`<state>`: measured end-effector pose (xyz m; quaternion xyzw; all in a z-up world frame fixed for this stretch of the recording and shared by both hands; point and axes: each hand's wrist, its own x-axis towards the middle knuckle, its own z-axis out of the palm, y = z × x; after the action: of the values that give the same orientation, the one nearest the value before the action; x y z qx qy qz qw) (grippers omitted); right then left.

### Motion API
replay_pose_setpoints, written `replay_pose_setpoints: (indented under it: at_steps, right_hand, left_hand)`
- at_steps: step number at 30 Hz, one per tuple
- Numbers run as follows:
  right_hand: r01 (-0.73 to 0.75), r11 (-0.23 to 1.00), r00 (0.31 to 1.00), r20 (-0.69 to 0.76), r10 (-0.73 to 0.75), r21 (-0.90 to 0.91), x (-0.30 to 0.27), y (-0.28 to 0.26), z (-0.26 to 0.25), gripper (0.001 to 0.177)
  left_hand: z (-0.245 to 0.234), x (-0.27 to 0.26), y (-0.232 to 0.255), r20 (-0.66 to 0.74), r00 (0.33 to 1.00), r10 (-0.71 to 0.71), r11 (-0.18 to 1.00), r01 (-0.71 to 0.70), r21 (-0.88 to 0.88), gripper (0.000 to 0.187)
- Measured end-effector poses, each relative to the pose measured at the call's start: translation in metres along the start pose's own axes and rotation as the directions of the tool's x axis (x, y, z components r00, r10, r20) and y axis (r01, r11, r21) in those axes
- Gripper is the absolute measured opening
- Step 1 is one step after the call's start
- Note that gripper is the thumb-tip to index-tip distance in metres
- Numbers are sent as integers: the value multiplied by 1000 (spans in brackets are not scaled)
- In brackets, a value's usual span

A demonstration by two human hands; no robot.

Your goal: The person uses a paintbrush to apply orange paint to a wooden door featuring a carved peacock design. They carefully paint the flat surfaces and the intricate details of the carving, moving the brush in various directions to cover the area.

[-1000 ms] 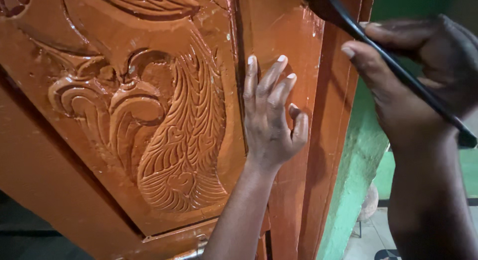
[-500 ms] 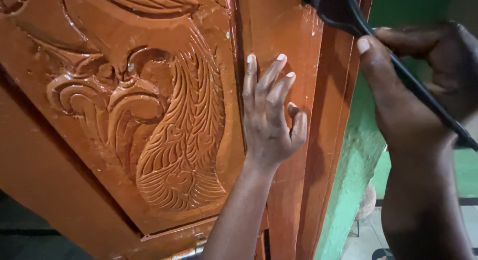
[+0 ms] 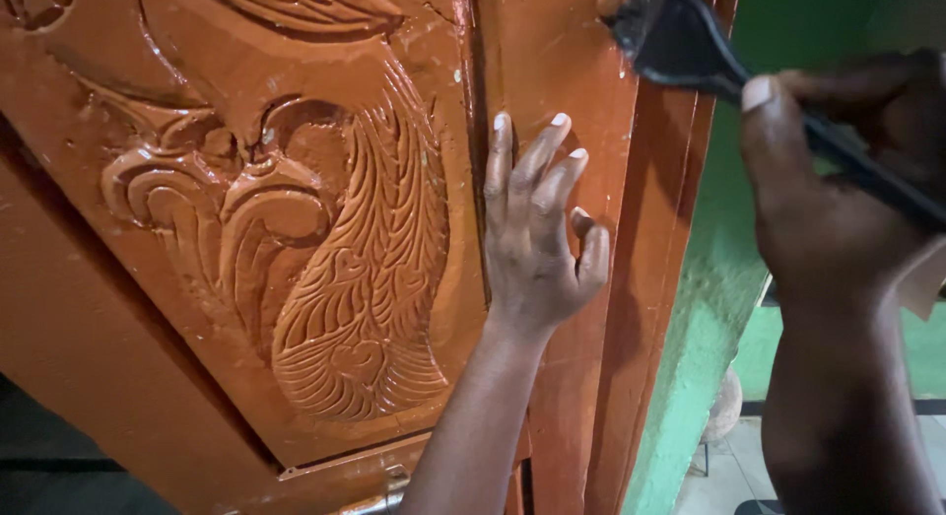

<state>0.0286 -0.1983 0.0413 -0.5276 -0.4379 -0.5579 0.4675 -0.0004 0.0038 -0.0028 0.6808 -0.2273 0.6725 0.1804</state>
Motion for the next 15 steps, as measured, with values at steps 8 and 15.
replay_pose_setpoints:
  at_steps: [8, 15]
  right_hand:
    - [108, 977, 994, 47, -101, -182, 7, -13, 7, 9]
    - [117, 975, 993, 42, -111, -188, 9, -19, 10, 9]
  left_hand:
    - [0, 2, 2, -8, 1000, -1, 1000, 1, 0, 68]
    - [-1, 2, 3, -17, 1000, 3, 1000, -3, -15, 67]
